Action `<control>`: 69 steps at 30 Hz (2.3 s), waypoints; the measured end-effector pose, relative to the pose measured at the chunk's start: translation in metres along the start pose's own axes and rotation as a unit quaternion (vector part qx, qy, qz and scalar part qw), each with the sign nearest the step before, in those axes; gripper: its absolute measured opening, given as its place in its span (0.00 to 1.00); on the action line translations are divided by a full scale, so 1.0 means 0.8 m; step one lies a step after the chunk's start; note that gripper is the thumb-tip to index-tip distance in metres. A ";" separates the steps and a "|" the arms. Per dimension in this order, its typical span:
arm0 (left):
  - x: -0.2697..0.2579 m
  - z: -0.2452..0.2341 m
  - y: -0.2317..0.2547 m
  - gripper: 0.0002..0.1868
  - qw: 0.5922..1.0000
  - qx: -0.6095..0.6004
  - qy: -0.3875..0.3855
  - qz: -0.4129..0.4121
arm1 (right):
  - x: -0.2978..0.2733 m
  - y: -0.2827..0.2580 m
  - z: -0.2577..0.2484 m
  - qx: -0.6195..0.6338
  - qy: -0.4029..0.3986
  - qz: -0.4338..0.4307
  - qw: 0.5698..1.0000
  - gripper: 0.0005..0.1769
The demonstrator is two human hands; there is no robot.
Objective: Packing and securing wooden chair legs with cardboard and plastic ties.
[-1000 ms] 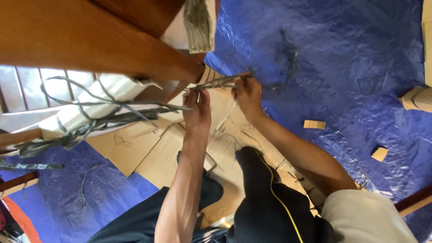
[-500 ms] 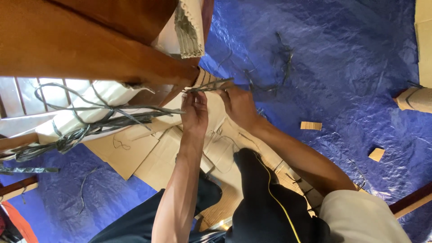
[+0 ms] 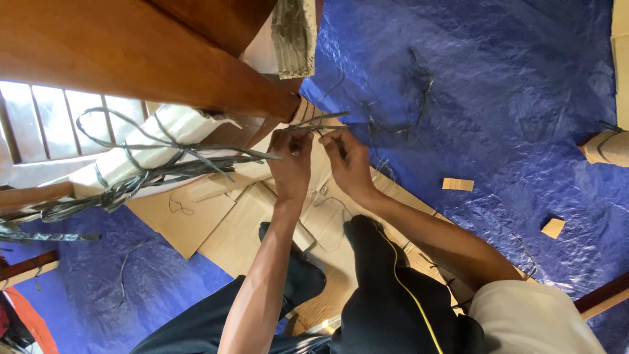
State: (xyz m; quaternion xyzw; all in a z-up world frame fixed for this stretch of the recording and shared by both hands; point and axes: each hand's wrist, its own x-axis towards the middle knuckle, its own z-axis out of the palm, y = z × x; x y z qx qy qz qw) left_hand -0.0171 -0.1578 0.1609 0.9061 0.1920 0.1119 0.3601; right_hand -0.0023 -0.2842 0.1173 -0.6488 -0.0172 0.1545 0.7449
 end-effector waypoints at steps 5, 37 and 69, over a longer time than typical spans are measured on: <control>0.002 0.002 0.000 0.06 1.000 0.010 -0.020 0.001 | -0.016 -0.005 0.013 0.091 -0.005 0.062 0.994 0.11; -0.008 -0.002 0.010 0.07 0.997 0.063 0.025 0.043 | 0.012 0.026 0.027 0.200 0.033 0.121 0.972 0.16; -0.211 -0.033 -0.211 0.16 0.982 0.171 -0.033 -0.072 | 0.019 0.196 -0.120 -0.401 -0.101 -0.167 0.895 0.06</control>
